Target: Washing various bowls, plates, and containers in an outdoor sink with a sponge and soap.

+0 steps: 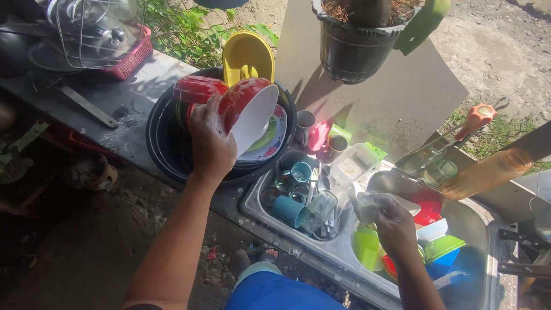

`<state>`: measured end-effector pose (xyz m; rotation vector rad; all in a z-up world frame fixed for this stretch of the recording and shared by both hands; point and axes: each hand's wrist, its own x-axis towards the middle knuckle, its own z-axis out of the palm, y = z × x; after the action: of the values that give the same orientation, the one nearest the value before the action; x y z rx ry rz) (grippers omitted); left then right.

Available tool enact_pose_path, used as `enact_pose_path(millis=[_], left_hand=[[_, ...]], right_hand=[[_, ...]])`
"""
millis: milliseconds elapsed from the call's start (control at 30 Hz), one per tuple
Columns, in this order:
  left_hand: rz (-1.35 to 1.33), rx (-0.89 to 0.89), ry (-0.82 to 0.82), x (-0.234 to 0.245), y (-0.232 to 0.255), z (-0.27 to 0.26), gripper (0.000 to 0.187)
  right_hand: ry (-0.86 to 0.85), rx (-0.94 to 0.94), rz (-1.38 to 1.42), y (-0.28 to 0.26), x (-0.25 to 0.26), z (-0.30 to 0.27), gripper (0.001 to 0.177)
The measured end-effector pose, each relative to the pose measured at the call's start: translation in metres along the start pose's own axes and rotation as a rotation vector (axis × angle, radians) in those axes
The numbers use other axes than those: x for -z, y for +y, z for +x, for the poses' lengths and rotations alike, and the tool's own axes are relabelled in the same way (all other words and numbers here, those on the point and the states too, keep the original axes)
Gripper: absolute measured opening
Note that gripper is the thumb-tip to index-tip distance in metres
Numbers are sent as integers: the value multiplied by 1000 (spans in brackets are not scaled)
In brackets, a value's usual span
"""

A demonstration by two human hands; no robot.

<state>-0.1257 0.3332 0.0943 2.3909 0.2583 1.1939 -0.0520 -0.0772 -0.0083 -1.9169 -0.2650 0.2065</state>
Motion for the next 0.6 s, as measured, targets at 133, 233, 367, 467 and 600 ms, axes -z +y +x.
enact_pose_path(millis=[133, 233, 367, 467, 600], left_hand=[[209, -165, -41, -12, -109, 81, 69], [339, -323, -84, -43, -184, 112, 61], [375, -404, -225, -74, -243, 120, 52], [411, -367, -350, -83, -257, 115, 59], [429, -171, -649, -81, -253, 118, 66]], right_hand=[[30, -123, 13, 9, -34, 3, 25], [90, -176, 72, 11, -61, 6, 26], [126, -198, 31, 10, -80, 0, 31], [152, -234, -31, 23, -82, -17, 33], [197, -308, 53, 56, -67, -37, 28]])
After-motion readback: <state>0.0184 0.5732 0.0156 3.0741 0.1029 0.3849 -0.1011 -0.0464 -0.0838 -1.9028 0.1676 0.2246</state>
